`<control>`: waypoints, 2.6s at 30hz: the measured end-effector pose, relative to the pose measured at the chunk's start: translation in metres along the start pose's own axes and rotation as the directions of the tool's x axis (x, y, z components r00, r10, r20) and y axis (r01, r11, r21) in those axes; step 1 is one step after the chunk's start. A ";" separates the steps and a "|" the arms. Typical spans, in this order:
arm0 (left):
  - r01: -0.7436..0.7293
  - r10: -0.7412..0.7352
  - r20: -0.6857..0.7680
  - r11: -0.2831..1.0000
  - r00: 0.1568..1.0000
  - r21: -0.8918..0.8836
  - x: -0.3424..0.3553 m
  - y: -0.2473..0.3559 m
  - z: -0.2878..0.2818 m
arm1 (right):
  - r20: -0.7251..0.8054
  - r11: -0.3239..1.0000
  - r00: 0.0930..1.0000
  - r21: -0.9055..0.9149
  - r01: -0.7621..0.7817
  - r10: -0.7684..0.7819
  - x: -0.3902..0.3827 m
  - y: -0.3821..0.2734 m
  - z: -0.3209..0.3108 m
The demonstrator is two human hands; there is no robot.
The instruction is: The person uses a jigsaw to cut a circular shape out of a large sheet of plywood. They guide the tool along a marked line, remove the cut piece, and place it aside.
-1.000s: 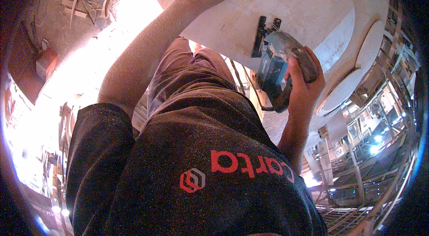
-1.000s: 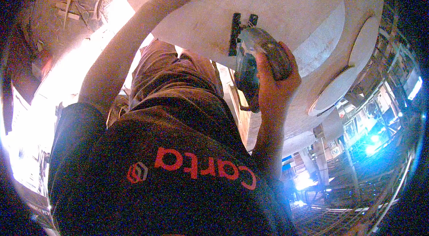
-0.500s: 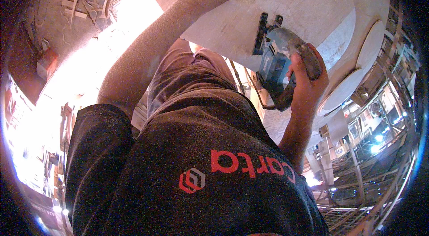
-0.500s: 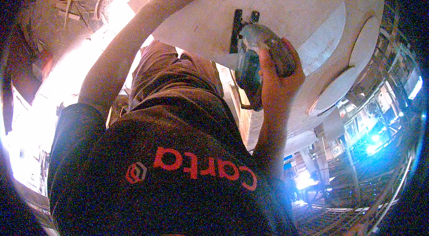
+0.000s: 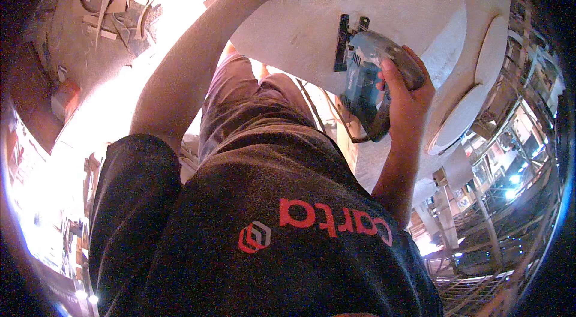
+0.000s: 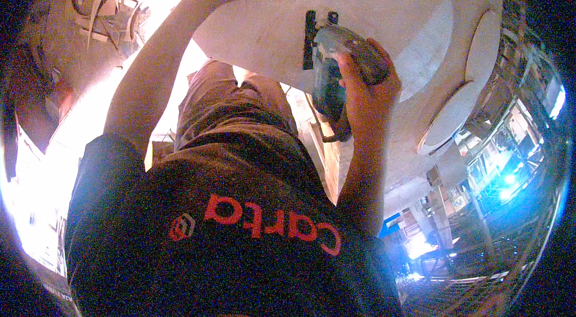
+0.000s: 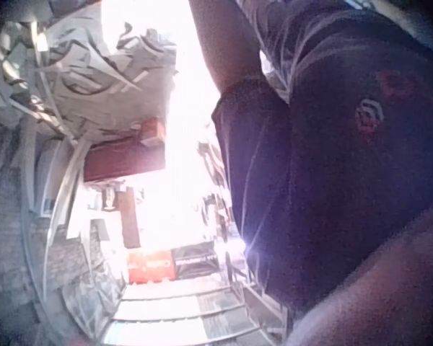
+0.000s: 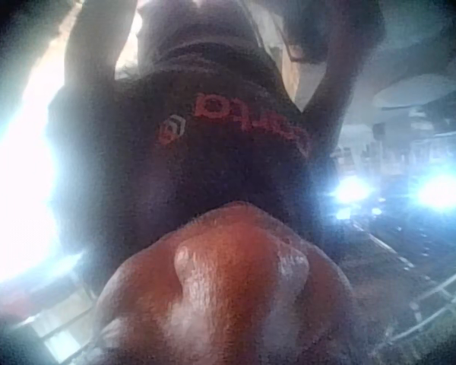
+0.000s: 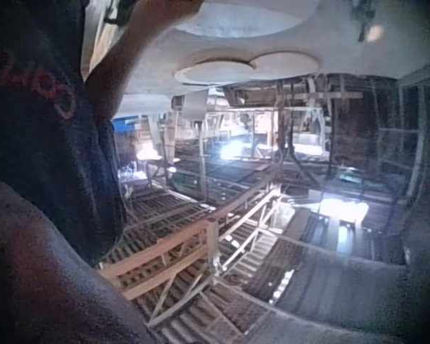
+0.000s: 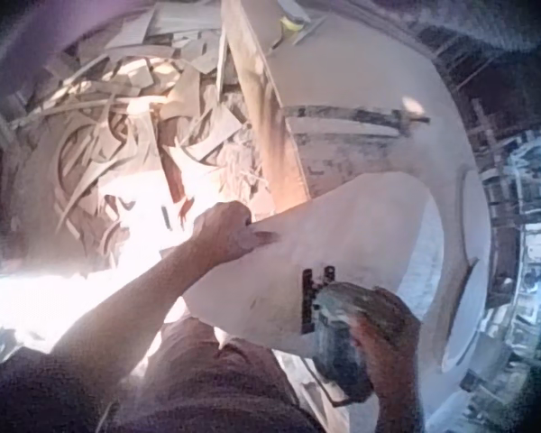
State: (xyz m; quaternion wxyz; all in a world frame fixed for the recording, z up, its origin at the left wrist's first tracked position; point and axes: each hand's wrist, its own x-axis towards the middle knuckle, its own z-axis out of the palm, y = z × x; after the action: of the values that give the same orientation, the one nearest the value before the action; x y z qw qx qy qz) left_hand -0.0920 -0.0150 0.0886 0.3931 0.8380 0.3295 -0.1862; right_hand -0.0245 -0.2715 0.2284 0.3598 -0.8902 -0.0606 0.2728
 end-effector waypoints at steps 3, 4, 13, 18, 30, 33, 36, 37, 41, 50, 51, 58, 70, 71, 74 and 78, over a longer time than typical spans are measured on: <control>-0.067 0.067 -0.038 0.998 0.997 -0.013 0.016 0.005 0.012 | 0.016 1.000 1.000 0.017 0.016 -0.017 0.002 0.002 -0.001; -0.059 0.059 -0.030 0.998 0.998 0.001 0.018 0.006 0.017 | 0.026 1.000 0.999 0.024 0.018 -0.019 0.003 0.003 -0.001; -0.109 0.115 -0.082 0.991 0.990 0.071 0.009 0.016 0.019 | 0.035 0.999 0.999 -0.042 -0.018 0.019 0.004 -0.005 0.000; -0.040 0.037 0.103 0.999 0.994 0.026 0.007 0.018 0.013 | 0.072 0.999 0.997 -0.038 0.020 -0.017 0.010 0.006 -0.007; -0.051 0.050 -0.168 0.999 0.984 0.002 -0.026 -0.015 0.075 | 0.158 0.990 0.987 -0.136 0.034 -0.012 -0.004 0.023 -0.020; 0.010 -0.012 -0.101 1.000 0.995 -0.023 -0.040 -0.008 0.068 | 0.165 0.991 0.985 -0.109 0.077 -0.059 -0.005 0.032 -0.020; 0.018 -0.020 -0.062 0.999 0.998 -0.039 -0.039 -0.008 0.064 | 0.159 0.989 0.984 -0.109 0.098 -0.080 -0.005 0.030 -0.018; 0.014 -0.016 -0.080 0.999 0.997 -0.033 -0.036 -0.009 0.067 | 0.155 0.988 0.985 -0.120 0.096 -0.077 -0.005 0.028 -0.017; 0.022 -0.023 -0.110 1.000 0.994 -0.011 -0.027 -0.016 0.077 | 0.163 0.987 0.985 -0.139 0.084 -0.061 -0.007 0.023 -0.012; 0.019 -0.020 -0.123 1.000 0.992 -0.013 -0.021 -0.018 0.081 | 0.113 0.969 0.983 -0.183 0.166 -0.147 0.003 0.044 -0.011; 0.021 -0.023 -0.126 1.000 0.992 -0.014 -0.020 -0.019 0.081 | 0.119 0.973 0.983 -0.164 0.160 -0.141 0.002 0.041 -0.011; 0.021 -0.018 -0.153 1.000 0.988 0.015 -0.020 -0.021 0.082 | 0.147 0.983 0.981 -0.115 0.146 -0.129 -0.003 0.029 -0.008; -0.049 0.041 -0.248 0.998 0.968 -0.028 -0.026 -0.023 0.086 | 0.152 0.980 0.987 -0.182 0.073 -0.045 -0.005 0.018 -0.010; -0.061 0.053 -0.246 0.998 0.968 -0.025 -0.028 -0.023 0.086 | 0.142 0.980 0.988 -0.181 0.080 -0.054 -0.006 0.018 -0.011; -0.056 0.052 -0.217 0.998 0.975 -0.010 -0.031 -0.019 0.082 | 0.134 0.983 0.988 -0.159 0.098 -0.076 -0.006 0.023 -0.013; -0.050 0.046 -0.212 0.999 0.976 -0.014 -0.036 -0.015 0.082 | 0.154 0.985 0.985 -0.141 0.104 -0.081 -0.003 0.031 -0.019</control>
State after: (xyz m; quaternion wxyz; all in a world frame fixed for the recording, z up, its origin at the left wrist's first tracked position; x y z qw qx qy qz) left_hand -0.1323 -0.0864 0.0501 0.3680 0.8570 0.3510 -0.0831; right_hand -0.0192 -0.3067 0.2205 0.2992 -0.8881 -0.1486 0.3158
